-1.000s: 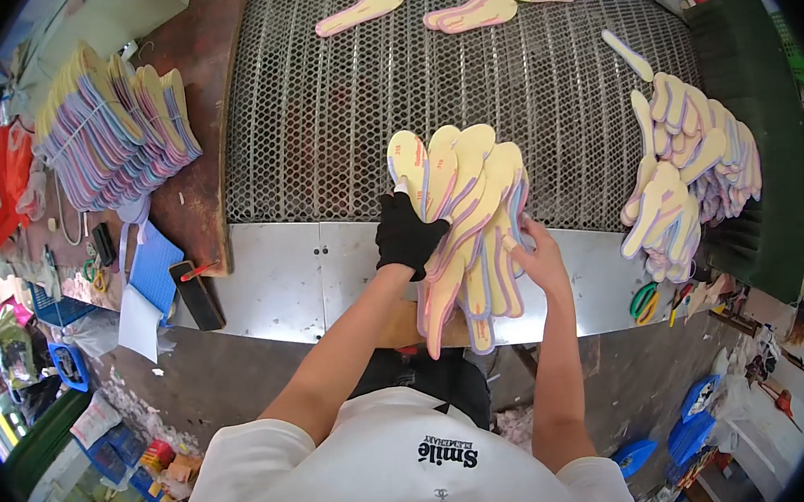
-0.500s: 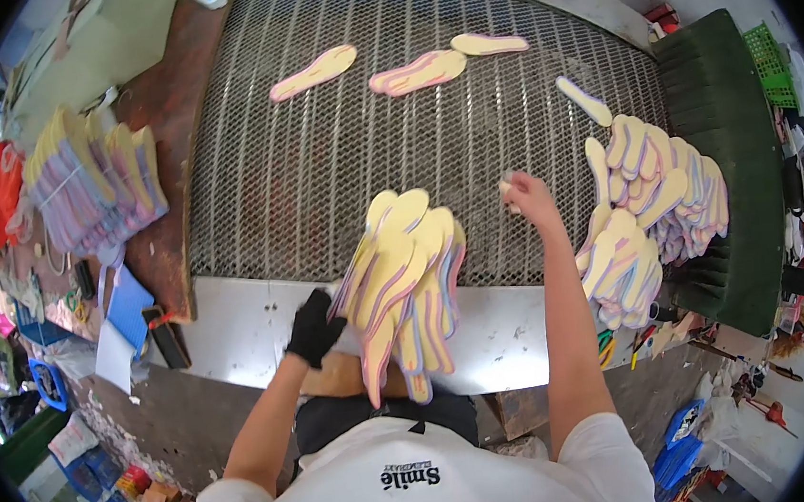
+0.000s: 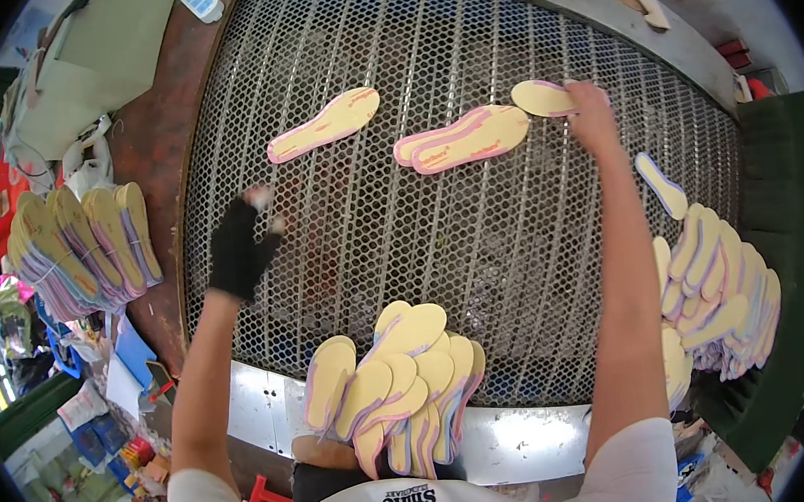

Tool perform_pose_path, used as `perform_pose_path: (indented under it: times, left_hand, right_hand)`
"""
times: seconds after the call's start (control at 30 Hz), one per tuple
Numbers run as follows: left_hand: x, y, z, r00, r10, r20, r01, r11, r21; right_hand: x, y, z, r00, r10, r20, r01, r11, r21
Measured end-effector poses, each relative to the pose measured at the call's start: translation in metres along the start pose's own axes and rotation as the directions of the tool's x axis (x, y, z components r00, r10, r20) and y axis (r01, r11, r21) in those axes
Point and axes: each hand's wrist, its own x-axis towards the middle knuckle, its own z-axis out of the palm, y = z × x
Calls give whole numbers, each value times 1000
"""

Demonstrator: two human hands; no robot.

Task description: The recorder is sorting and bundling colorful shoe insoles in a manufacturing environment.

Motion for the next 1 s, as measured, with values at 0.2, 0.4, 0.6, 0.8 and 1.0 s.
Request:
perform_pose_path:
  times: [0.2,0.4,0.6,0.8,1.0]
  left_hand:
    - [137,44,80,993,113,-35,-116,985,-129]
    - [149,125,139,950,94,297,-147,976,160]
    - [166,135,147,915,-33,401,-34,987,159]
    - [168,127,142,947,-60,316,15,989,145]
    - [173,123,153,946,-14,323,-72,965,253]
  right_hand:
    - [6,3,-34,965,99,244,-92,995,-39]
    - [7,15,-17,981,79,175,-124,957,264]
    - [21,22,-33,907,198,371,-226,974,32]
    - [-64,-71,-52,857,405,318,-513,722,463]
    - [-89,-173,-2,818,532,217,-556,636,536]
